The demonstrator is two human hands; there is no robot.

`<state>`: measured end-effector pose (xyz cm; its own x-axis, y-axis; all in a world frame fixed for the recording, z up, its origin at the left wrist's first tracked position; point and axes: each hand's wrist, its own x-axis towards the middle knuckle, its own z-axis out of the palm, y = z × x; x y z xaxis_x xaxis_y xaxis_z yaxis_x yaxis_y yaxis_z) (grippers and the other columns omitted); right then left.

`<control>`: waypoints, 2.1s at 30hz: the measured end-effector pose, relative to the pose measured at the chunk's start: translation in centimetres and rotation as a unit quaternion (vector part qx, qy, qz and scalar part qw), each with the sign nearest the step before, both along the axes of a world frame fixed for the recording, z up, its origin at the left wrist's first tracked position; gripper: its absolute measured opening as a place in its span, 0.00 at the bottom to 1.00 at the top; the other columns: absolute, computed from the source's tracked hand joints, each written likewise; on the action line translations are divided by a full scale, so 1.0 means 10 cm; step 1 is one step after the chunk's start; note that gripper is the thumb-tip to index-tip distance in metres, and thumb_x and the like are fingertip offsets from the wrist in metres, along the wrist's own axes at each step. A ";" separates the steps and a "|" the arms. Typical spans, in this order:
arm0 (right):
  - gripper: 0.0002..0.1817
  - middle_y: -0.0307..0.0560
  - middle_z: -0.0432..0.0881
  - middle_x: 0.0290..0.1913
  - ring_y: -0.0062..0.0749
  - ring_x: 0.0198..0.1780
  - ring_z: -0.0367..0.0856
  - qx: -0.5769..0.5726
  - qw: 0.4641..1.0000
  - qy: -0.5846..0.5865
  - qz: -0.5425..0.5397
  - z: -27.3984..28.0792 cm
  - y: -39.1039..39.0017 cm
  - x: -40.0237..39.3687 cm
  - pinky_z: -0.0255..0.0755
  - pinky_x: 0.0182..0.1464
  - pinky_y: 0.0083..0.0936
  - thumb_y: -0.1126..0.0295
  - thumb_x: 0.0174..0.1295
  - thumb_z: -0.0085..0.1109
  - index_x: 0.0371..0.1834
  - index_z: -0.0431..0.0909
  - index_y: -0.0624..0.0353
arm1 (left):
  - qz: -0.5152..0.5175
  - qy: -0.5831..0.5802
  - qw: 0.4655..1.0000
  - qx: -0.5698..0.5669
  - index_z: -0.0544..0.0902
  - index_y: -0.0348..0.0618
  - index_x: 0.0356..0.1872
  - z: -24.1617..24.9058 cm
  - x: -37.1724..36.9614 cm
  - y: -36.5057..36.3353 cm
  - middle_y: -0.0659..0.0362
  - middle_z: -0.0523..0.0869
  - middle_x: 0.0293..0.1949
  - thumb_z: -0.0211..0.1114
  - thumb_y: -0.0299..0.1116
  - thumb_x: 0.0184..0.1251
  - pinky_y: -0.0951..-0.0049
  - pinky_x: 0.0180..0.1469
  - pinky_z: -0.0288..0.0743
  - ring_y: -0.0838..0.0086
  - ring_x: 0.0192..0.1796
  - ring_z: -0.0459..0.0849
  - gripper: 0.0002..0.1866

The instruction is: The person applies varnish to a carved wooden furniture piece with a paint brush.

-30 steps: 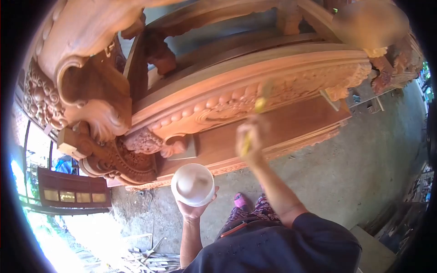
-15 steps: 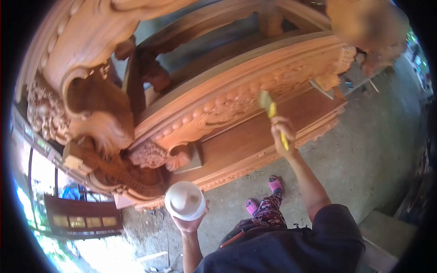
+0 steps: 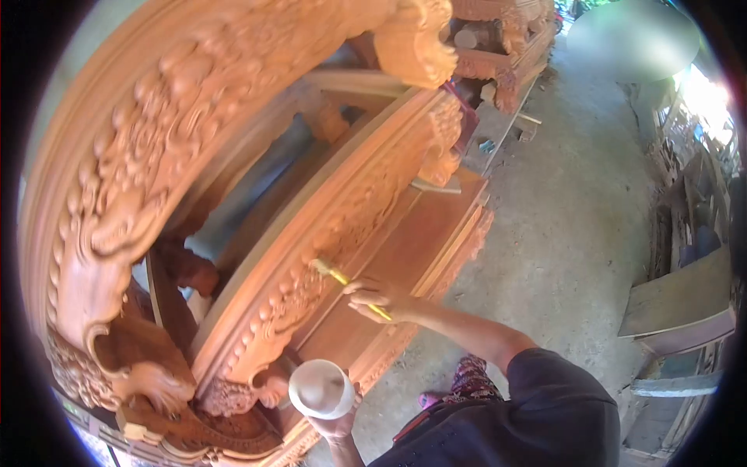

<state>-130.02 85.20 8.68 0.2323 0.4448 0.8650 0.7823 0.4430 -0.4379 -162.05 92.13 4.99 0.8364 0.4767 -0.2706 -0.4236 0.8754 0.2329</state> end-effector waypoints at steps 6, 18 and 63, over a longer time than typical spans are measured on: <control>0.05 0.48 0.82 0.44 0.40 0.42 0.85 -0.002 0.999 0.040 -0.034 0.03 -0.53 1.58 0.79 0.42 0.33 0.79 0.65 0.63 0.40 0.78 0.61 | -0.072 -0.072 0.995 -0.013 0.68 0.51 0.73 -0.04 0.88 -0.12 0.39 0.73 0.68 0.62 0.71 0.60 0.32 0.55 0.73 0.34 0.59 0.77 0.46; 0.12 0.44 0.80 0.48 0.29 0.46 0.84 0.302 0.811 0.501 0.002 0.38 -1.12 3.82 0.83 0.45 0.28 0.61 0.77 0.55 0.43 0.77 0.60 | -0.130 -0.037 0.991 -0.021 0.68 0.46 0.71 0.03 3.00 -0.71 0.40 0.72 0.66 0.62 0.73 0.58 0.40 0.52 0.76 0.35 0.59 0.75 0.49; 0.15 0.44 0.87 0.29 0.26 0.32 0.87 -0.032 0.488 0.617 -0.616 -1.46 -7.55 5.82 0.81 0.37 0.28 0.60 0.61 0.68 0.39 0.86 0.63 | -0.535 -0.083 0.788 0.293 0.71 0.49 0.68 0.31 10.45 -4.09 0.51 0.76 0.65 0.70 0.49 0.57 0.45 0.67 0.67 0.53 0.66 0.75 0.37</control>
